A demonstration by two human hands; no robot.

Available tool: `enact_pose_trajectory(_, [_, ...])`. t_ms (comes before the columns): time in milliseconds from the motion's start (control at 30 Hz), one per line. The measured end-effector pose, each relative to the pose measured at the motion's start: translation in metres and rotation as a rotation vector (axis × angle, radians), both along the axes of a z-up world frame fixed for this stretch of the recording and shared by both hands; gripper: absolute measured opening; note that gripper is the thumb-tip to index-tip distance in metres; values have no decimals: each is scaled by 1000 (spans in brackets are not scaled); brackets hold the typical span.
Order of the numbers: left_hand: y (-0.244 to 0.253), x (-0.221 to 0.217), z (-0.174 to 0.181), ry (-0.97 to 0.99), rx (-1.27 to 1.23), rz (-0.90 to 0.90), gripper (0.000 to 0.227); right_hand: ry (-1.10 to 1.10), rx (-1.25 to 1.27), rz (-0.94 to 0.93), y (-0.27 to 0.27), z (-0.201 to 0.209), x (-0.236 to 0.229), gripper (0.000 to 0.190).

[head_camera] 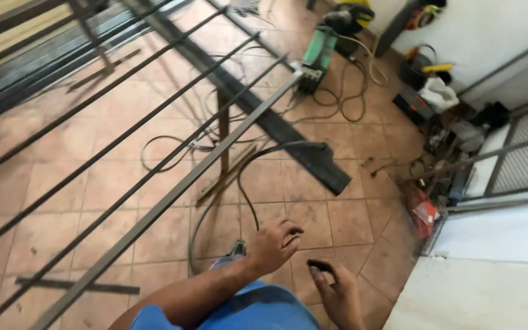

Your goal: Aligning metal bars and welding them to a frame

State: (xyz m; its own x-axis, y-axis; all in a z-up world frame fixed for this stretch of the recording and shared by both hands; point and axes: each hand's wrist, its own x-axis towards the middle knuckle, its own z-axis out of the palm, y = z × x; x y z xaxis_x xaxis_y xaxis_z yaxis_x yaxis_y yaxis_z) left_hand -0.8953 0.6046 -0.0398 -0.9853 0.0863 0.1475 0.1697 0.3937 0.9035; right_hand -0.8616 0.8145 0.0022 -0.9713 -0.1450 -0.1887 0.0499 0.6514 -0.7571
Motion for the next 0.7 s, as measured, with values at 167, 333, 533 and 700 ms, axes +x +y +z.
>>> enact_pose_trajectory(167, [34, -115, 26, 243, 40, -27, 18, 43, 41, -70, 37, 7, -90, 23])
enact_pose_trajectory(333, [60, -218, 15, 271, -72, 10, 20, 92, -54, 50, 76, -19, -197, 17])
enact_pose_trajectory(533, [105, -308, -15, 141, -157, 252, 21, 87, -124, 321, 146, -32, -358, 13])
enact_pose_trajectory(700, [175, -367, -2, -60, -144, 555, 20, -53, -113, 504, 222, -18, -484, 21])
